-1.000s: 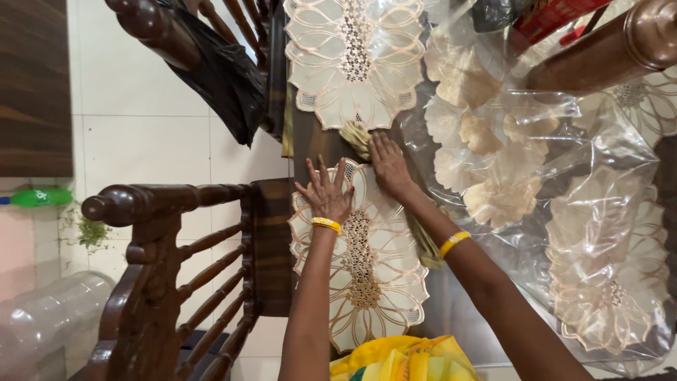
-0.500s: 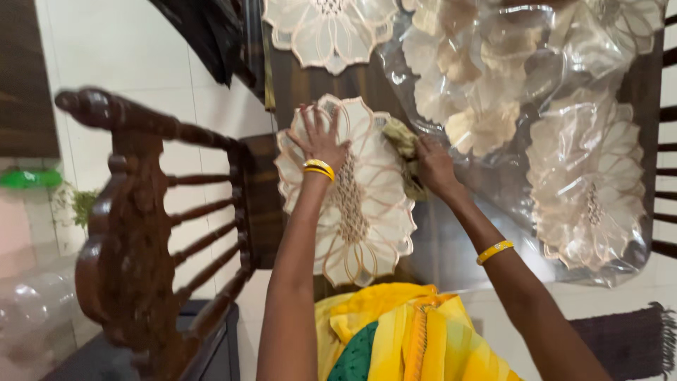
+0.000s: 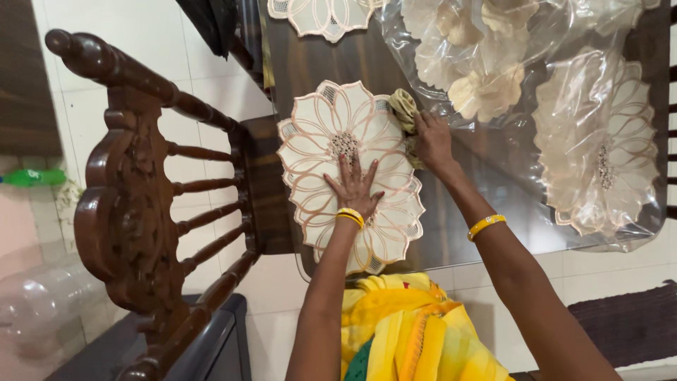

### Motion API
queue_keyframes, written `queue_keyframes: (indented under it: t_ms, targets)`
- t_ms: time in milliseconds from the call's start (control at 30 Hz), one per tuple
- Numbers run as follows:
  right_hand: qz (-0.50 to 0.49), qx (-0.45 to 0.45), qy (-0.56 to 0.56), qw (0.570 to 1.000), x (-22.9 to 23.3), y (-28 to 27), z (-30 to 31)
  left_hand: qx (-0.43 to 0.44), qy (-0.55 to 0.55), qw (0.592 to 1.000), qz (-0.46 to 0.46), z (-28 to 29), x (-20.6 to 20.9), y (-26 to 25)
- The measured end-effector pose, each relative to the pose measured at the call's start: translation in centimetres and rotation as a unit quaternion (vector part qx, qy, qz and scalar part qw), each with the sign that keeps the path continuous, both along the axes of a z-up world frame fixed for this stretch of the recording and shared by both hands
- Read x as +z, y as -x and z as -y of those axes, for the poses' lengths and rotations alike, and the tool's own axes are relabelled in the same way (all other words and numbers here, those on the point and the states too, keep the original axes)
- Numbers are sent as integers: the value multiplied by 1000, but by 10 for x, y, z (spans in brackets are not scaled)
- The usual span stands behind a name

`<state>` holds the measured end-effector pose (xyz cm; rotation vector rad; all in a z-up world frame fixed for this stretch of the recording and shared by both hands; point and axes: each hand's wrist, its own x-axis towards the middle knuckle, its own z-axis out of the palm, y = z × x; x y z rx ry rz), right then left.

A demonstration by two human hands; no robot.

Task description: The person wipes a dining table covered with a transparent plastic sheet using a cloth. They move a fruit basket and a thermos to clean underneath them, then return the items to their original positions. The person continues wiping the table surface and the decorative placemats.

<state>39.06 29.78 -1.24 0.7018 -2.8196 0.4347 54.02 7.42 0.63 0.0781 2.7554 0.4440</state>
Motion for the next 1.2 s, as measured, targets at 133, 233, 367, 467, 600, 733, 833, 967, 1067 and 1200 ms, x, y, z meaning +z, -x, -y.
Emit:
queue_keyframes:
  t_ms: [133, 233, 367, 467, 600, 733, 833, 967, 1067, 1200]
  targets:
    - [-26, -19, 10, 999, 6, -30, -5, -12, -4, 1000, 19, -12, 4, -20]
    - [-14, -25, 22, 999, 21, -37, -10, -1, -16, 1000, -23, -14, 9, -21]
    - [100, -150, 72, 981, 63, -12, -16, 13, -19, 999, 23, -8, 20, -5]
    - [47, -156, 93, 982, 87, 7, -2, 38, -4, 996, -84, 13, 18, 28]
    - [-214, -5, 117, 970, 60, 44, 36, 54, 19, 992, -114, 45, 13, 112]
    - [120, 21, -73, 990, -15, 58, 104, 52, 19, 996, -68, 60, 11, 158]
    - [40, 4, -45, 998, -41, 42, 110, 47, 55, 997, -17, 57, 9, 165]
    - [56, 7, -21, 998, -58, 70, 99, 41, 51, 997, -30, 56, 9, 159]
    - [46, -11, -30, 998, -72, 129, 116, 41, 54, 998, 2, 58, 20, 166]
    - [11, 7, -4, 1000, -79, 208, 123, 35, 61, 997, 32, 57, 26, 168]
